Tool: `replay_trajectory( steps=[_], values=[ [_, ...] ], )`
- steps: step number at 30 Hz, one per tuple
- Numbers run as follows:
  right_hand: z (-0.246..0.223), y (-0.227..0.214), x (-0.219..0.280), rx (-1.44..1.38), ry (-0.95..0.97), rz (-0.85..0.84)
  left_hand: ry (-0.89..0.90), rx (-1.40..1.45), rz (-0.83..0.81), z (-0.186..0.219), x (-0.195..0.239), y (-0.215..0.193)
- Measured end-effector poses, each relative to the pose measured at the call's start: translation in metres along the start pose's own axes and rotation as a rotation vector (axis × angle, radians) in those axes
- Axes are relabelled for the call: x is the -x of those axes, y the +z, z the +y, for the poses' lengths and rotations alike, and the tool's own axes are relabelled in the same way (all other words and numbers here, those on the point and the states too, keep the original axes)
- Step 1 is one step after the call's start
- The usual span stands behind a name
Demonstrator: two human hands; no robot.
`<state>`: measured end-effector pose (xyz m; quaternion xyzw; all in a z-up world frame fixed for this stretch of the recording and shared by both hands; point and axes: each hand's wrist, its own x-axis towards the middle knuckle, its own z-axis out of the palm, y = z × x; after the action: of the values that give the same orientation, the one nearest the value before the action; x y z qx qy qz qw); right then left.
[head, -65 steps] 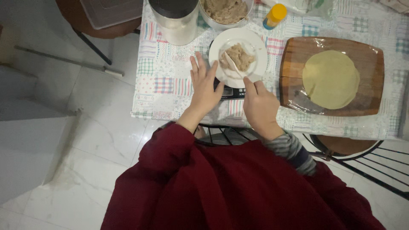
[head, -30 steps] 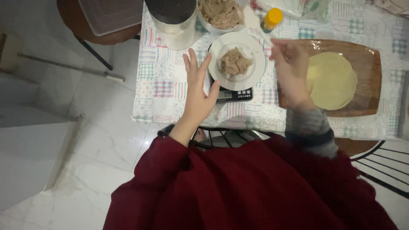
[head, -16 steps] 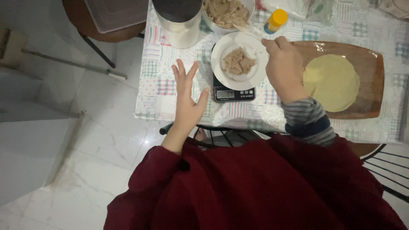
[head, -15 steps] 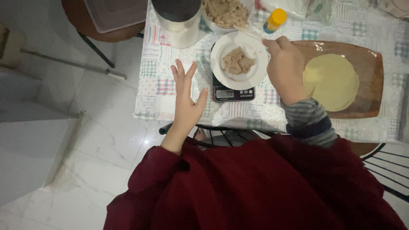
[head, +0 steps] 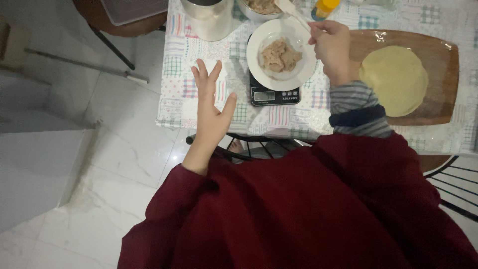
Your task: The person weighs a portion of filling on a digital scale, then spreads it onto a round flatbread using a spatula. They roll the flatbread into a cylinder and place it on a tray with other finished rolls.
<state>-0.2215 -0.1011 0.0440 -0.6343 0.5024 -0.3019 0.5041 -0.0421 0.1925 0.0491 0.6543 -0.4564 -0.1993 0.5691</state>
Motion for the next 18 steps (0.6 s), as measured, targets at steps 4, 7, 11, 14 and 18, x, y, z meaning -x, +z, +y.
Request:
replay_trajectory(
  steps=[4,7,11,14,18],
  values=[
    [0.006,-0.013,0.01,0.157,-0.163,0.017,-0.008,-0.013,0.021,-0.001,0.005,-0.008],
    [0.008,-0.037,0.024,0.242,-0.337,-0.016,-0.034,-0.008,0.019,-0.005,0.006,-0.009],
    [0.009,-0.063,0.04,0.092,-0.31,-0.003,-0.047,-0.021,0.012,-0.013,0.006,-0.004],
    [0.012,-0.079,0.057,0.157,-0.307,0.007,-0.045,-0.04,-0.026,-0.023,0.001,0.009],
    [0.028,-0.074,0.084,0.348,-0.311,0.157,-0.037,-0.13,-0.118,-0.036,-0.014,0.043]
  ],
)
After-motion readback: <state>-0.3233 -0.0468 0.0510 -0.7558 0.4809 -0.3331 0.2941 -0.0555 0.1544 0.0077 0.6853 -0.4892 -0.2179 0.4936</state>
